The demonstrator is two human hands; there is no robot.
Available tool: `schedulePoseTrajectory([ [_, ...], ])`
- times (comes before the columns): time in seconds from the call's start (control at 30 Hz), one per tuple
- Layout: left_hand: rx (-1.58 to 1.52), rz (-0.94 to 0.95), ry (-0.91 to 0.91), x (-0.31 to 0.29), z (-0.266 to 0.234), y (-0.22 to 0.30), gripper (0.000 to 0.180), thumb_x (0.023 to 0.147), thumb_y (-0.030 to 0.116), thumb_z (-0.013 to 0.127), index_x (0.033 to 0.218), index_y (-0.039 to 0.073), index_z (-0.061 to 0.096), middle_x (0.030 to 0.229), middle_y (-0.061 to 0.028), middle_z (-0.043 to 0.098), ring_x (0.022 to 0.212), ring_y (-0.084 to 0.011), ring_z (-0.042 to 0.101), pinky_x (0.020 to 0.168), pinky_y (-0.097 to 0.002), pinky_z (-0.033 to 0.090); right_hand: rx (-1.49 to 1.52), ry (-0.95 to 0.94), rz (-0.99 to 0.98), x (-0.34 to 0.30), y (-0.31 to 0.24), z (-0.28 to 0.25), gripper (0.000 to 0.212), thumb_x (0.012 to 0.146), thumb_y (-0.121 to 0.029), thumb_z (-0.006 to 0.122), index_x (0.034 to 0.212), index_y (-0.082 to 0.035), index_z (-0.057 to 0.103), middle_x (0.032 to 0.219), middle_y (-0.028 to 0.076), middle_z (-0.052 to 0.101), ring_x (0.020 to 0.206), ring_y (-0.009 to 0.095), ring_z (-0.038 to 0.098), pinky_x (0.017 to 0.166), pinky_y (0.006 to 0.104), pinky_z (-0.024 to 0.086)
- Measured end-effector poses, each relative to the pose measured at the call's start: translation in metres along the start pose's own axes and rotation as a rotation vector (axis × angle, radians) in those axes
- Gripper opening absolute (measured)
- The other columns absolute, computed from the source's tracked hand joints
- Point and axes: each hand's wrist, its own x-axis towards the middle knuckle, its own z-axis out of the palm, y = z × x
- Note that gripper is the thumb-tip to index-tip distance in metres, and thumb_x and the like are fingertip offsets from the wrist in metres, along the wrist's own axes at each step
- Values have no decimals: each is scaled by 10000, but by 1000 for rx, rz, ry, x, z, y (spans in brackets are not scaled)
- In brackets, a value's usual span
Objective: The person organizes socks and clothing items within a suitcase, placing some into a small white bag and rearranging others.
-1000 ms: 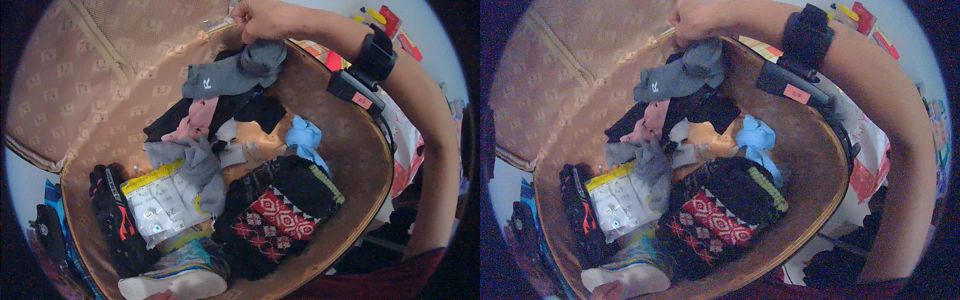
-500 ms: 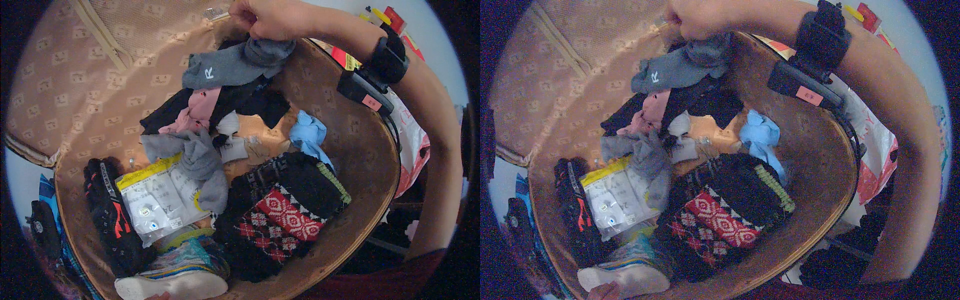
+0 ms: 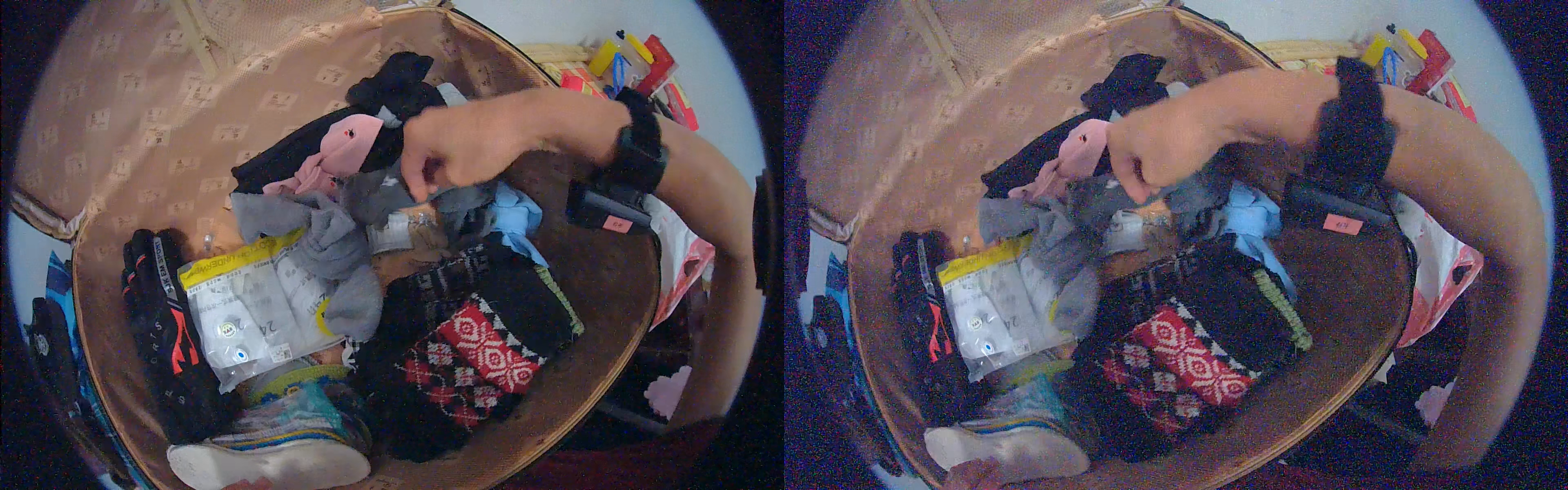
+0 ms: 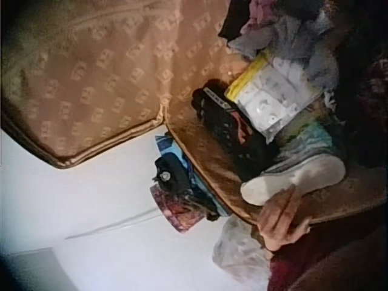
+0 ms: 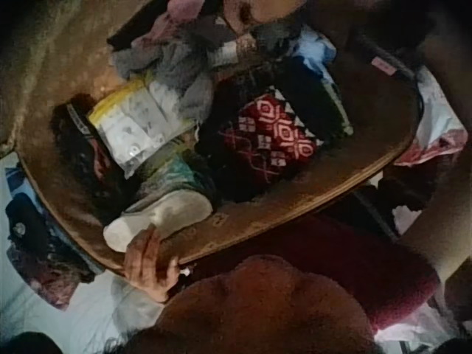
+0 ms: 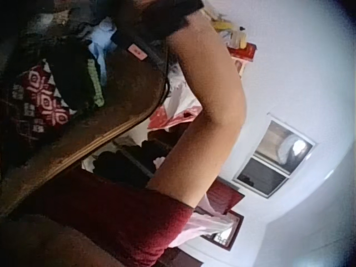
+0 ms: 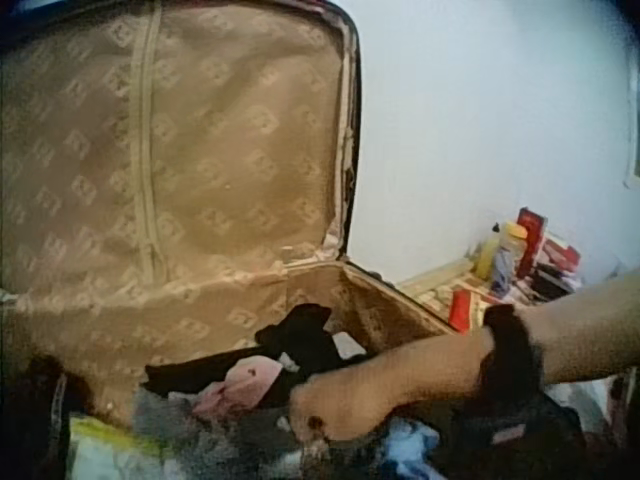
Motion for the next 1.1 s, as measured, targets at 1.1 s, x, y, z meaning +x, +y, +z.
schedulePoseTrajectory([
  [1.1, -110, -16, 1, -4, 1, -10, 387, 850, 339, 558, 1015, -6, 609, 988, -194, 603, 802, -338, 620, 665, -426, 524, -544, -54, 468, 13, 8, 20, 568, 689, -204, 684, 1172, -27, 443, 922, 209, 602, 859, 387, 589, 749, 439, 484],
])
